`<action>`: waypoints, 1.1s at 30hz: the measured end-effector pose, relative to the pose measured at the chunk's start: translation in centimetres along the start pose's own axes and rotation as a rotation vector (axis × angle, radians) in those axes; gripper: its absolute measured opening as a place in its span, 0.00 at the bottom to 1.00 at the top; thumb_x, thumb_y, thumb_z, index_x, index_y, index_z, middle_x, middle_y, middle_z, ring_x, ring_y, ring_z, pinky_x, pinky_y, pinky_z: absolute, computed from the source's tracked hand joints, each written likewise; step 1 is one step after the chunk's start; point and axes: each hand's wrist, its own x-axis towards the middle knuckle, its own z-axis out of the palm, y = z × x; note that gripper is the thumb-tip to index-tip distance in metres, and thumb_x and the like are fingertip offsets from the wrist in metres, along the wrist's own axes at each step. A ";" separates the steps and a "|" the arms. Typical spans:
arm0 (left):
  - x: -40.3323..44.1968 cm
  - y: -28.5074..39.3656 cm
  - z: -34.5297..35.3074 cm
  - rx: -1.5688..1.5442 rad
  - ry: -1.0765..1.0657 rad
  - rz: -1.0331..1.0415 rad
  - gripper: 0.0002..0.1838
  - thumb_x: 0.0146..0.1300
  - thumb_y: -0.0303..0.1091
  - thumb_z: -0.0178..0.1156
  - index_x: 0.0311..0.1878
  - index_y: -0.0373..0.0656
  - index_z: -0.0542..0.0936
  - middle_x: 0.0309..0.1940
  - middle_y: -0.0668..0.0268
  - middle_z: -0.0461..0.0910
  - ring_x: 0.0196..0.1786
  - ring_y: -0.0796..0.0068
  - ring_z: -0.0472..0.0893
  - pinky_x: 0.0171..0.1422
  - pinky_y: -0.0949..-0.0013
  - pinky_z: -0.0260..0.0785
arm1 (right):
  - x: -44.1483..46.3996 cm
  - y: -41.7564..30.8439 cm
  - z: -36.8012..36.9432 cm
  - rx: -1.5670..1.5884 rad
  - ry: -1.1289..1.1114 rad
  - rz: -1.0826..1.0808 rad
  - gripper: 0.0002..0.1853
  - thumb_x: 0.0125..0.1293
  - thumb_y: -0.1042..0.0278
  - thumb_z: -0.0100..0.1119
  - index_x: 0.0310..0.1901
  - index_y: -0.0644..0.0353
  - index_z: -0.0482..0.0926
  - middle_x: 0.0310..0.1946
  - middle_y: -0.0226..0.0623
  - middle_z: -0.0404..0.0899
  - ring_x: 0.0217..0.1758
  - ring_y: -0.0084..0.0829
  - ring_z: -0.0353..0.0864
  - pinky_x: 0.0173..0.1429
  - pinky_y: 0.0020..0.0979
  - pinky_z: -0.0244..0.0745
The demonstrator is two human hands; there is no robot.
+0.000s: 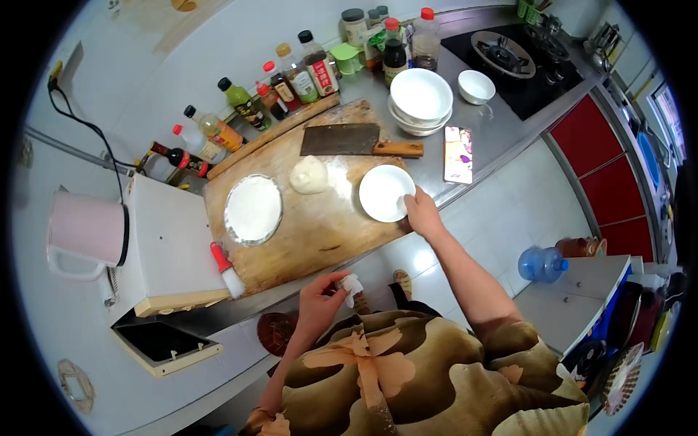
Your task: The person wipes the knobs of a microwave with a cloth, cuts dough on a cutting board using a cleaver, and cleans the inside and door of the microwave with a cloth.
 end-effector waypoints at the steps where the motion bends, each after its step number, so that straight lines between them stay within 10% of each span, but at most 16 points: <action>1: 0.5 0.4 0.8 0.025 0.000 -0.004 0.17 0.62 0.23 0.67 0.55 0.40 0.86 0.40 0.67 0.87 0.38 0.82 0.82 0.46 0.74 0.75 | -1.3 -1.9 -2.0 0.207 -0.030 0.131 0.24 0.73 0.59 0.47 0.60 0.70 0.76 0.45 0.62 0.84 0.48 0.56 0.85 0.56 0.50 0.78; 6: 2.1 1.5 2.6 0.071 -0.012 0.046 0.17 0.62 0.24 0.66 0.55 0.41 0.86 0.39 0.66 0.87 0.38 0.81 0.81 0.45 0.74 0.75 | 2.3 5.7 -10.9 0.239 0.297 0.138 0.22 0.74 0.53 0.49 0.30 0.63 0.78 0.16 0.35 0.75 0.14 0.26 0.70 0.18 0.33 0.63; 8: 2.4 2.0 3.5 0.103 -0.027 0.033 0.17 0.62 0.24 0.67 0.55 0.42 0.86 0.39 0.66 0.86 0.38 0.81 0.81 0.45 0.74 0.75 | 5.3 7.6 -16.0 0.347 0.488 0.226 0.18 0.73 0.56 0.48 0.38 0.65 0.78 0.18 0.34 0.74 0.14 0.23 0.66 0.17 0.30 0.57; 19: 3.3 2.0 4.6 0.185 -0.034 0.042 0.17 0.62 0.22 0.66 0.55 0.41 0.86 0.40 0.68 0.87 0.39 0.82 0.81 0.47 0.74 0.75 | 16.9 13.9 -22.8 0.385 0.549 0.512 0.15 0.65 0.64 0.46 0.36 0.66 0.81 0.19 0.36 0.79 0.14 0.26 0.71 0.16 0.32 0.62; 28: 3.0 2.4 4.4 0.127 0.038 0.066 0.17 0.61 0.26 0.68 0.54 0.43 0.86 0.38 0.61 0.85 0.38 0.73 0.82 0.44 0.70 0.75 | 10.5 10.8 -20.6 0.547 0.545 0.445 0.23 0.77 0.45 0.52 0.56 0.56 0.78 0.25 0.28 0.79 0.19 0.17 0.68 0.21 0.24 0.60; 30: 2.6 2.1 4.0 0.096 0.082 0.051 0.17 0.61 0.26 0.68 0.54 0.42 0.86 0.38 0.61 0.85 0.38 0.74 0.82 0.44 0.70 0.75 | 9.8 12.1 -18.4 0.416 0.701 0.053 0.18 0.76 0.54 0.57 0.59 0.55 0.79 0.26 0.27 0.80 0.23 0.19 0.71 0.27 0.23 0.66; 33: 2.5 2.0 3.9 0.120 0.024 -0.050 0.18 0.62 0.25 0.68 0.56 0.42 0.85 0.42 0.64 0.87 0.40 0.79 0.83 0.47 0.73 0.76 | 5.8 4.4 -12.0 0.087 0.361 -0.232 0.17 0.73 0.64 0.60 0.60 0.59 0.80 0.36 0.35 0.83 0.36 0.29 0.80 0.42 0.27 0.74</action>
